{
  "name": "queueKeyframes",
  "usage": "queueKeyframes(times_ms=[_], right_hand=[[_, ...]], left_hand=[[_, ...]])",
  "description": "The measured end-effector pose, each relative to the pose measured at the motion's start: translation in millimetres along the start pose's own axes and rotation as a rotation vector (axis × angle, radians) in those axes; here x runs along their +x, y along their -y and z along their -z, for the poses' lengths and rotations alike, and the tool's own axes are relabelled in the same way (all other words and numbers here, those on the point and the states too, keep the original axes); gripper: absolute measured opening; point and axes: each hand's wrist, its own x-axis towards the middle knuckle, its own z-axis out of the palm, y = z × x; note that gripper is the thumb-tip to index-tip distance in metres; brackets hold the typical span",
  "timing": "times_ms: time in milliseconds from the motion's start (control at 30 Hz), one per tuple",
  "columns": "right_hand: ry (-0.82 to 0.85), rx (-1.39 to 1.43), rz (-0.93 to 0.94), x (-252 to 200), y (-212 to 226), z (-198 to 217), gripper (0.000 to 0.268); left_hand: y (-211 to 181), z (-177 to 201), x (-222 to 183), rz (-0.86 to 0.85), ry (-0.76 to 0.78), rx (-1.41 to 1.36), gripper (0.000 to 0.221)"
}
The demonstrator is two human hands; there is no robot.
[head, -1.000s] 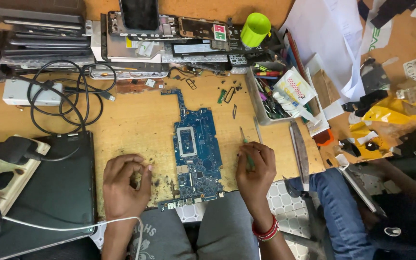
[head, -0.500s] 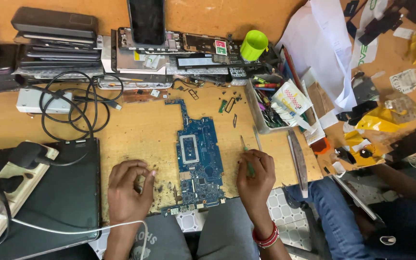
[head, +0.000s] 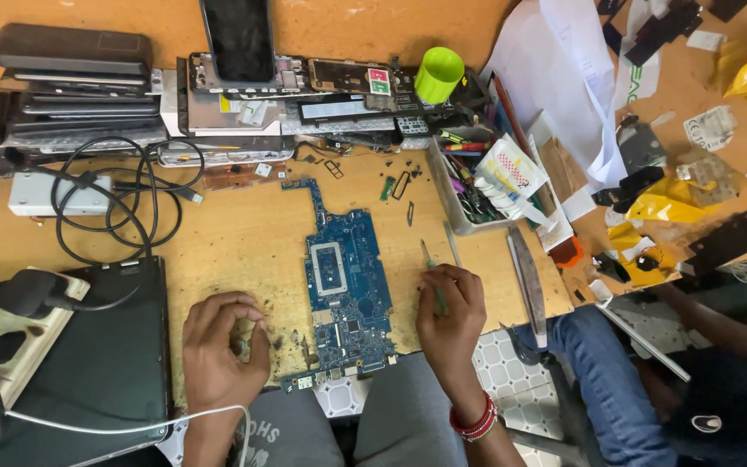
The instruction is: Repairing a laptop motherboard by inspecting and manipulating components
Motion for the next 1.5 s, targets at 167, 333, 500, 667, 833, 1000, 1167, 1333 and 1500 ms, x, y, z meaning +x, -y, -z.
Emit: queueKeyframes(times_ms=[167,333,500,667,833,1000,1167,1333,1500], right_hand=[[0.003,-0.001,-0.01,0,0,0,0.012],[-0.012,0.004,-0.001,-1,-2,-2,0.014],[0.01,0.003,0.003,0,2,1,0.013],[0.006,-0.008,0.001,-3,-1,-1,0.011],[0.015,-0.009,-0.02,-2,3,0,0.01],[0.014,-0.027,-0.023,-3,0,-1,0.009],[0.006,-0.029,-0.006,-2,0,0,0.01],[0.007,-0.011,0.002,-2,-2,0,0.011],[-0.008,0.008,0.01,2,1,0,0.011]], left_hand=[[0,-1,1,-0.002,0.015,0.029,0.007],[4,-4,0,-0.022,-0.007,0.052,0.007],[0,-2,2,-0.013,-0.015,0.057,0.004],[6,-4,-2,0.018,-0.004,0.055,0.005],[5,-4,0,-0.026,-0.027,0.037,0.005],[1,-1,-1,0.001,-0.008,0.035,0.01],[-3,3,1,0.004,0.013,0.008,0.012],[-3,1,0,-0.004,0.004,0.017,0.018],[4,-4,-4,-0.003,-0.005,0.031,0.024]])
